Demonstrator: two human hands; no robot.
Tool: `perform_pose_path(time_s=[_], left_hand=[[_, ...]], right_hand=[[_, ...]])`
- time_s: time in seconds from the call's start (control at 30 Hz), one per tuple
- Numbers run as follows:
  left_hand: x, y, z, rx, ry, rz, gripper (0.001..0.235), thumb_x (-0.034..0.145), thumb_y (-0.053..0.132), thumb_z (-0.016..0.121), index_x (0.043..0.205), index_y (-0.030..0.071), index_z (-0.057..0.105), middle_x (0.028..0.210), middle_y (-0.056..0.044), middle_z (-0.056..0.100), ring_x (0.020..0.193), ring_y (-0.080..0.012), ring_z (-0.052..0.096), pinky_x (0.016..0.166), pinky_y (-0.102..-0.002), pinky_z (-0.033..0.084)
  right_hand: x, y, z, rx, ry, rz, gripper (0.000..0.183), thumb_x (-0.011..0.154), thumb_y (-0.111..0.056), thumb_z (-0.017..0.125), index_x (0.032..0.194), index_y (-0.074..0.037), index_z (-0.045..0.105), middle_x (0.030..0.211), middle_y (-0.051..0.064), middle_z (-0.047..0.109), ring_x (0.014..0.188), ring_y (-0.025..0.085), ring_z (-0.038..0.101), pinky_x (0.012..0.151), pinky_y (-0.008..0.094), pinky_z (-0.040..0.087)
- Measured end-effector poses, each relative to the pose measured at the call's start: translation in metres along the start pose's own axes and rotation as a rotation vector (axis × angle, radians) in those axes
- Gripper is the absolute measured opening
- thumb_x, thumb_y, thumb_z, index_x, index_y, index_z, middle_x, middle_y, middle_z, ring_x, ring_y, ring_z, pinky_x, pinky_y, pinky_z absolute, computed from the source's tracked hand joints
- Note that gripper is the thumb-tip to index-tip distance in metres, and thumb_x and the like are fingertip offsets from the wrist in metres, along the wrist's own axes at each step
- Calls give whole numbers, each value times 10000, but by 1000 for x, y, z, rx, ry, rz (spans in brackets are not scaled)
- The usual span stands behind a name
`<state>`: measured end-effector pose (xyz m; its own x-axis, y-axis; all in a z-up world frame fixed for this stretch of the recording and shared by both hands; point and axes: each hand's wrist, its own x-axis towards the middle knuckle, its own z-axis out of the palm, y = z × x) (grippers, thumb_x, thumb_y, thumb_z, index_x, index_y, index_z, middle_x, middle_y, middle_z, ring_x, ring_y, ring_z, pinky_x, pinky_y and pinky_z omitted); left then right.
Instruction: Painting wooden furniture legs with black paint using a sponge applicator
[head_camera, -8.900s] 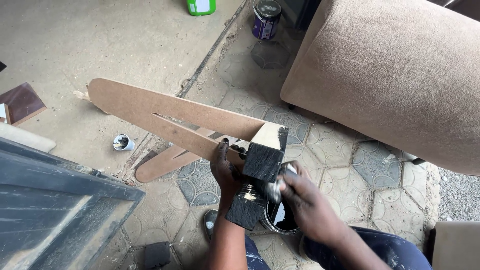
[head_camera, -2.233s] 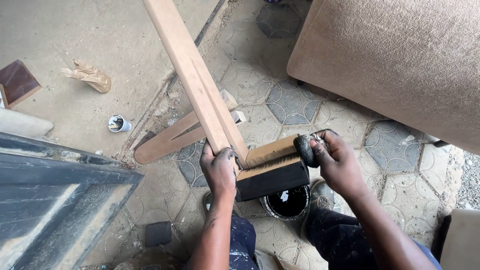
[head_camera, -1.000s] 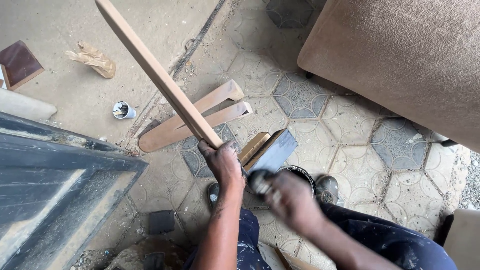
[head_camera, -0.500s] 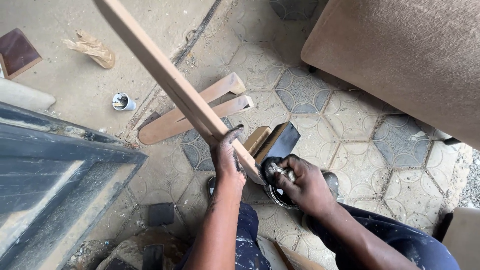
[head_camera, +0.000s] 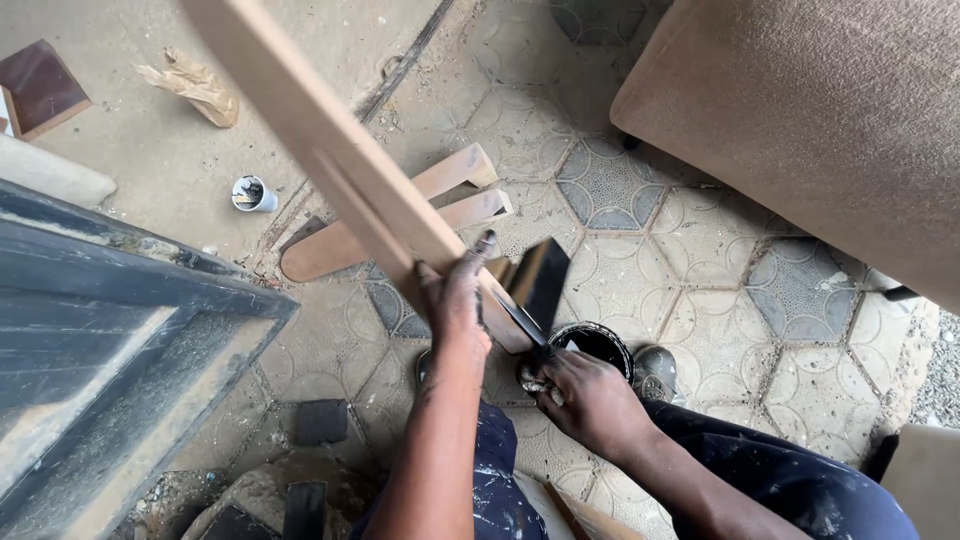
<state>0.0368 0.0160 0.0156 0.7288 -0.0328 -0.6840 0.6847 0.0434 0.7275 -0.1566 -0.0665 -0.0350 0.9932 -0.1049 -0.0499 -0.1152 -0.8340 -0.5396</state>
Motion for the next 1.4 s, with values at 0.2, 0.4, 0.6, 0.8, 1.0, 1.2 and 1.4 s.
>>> perform_pose_path(time_s=[0.2,0.4,0.6,0.8,1.0,1.2,1.4], left_hand=[[3,15,-9,-204,178,-6,837,703,291,824,1394,22,437,1289,-199,632,1077,-273,689,909,-375,588],[1,10,-10,-257,169,-15,700,759,134,794,1357,27,447,1189,-168,657,1000,-243,700,882,-331,591],[-6,10,-1,-238,117,-22,767,756,211,805,1376,7,404,1250,-217,622,1062,-283,699,874,-356,613],[-3,8,-1,-212,127,-65,641,777,229,811,1267,-12,476,1175,-198,655,980,-260,695,830,-352,601],[11,-26,8,-216,135,19,867,761,175,862,1469,70,372,1358,-168,524,1360,-300,519,1154,-483,384],[-7,-7,5,-138,104,5,818,802,215,860,1445,30,389,1377,-229,536,1378,-362,513,1166,-503,382],[-9,-11,11,-158,104,31,792,789,200,861,1403,-14,409,1322,-246,556,1337,-358,543,1126,-477,418]], right_hand=[[8,-11,-27,142,-85,286,205,855,-282,689,997,-136,704,914,9,748,717,182,712,665,347,599],[20,3,-14,19,283,139,256,910,-164,673,1126,-28,681,846,55,576,616,145,547,503,308,524],[5,-6,28,-12,-12,21,249,790,-231,721,972,-65,685,850,75,660,721,256,652,630,388,555],[7,-25,-1,-62,300,-120,270,749,-168,725,965,-54,611,889,89,596,759,258,590,656,383,518],[9,18,-17,-28,533,121,137,885,-168,722,898,-70,627,789,131,536,719,400,624,578,492,516],[30,19,-62,709,645,464,214,1014,-66,658,1173,59,588,772,174,620,453,240,670,454,314,560],[15,7,-34,303,458,261,278,900,-204,772,1078,-31,645,830,232,635,759,473,707,649,545,567]])
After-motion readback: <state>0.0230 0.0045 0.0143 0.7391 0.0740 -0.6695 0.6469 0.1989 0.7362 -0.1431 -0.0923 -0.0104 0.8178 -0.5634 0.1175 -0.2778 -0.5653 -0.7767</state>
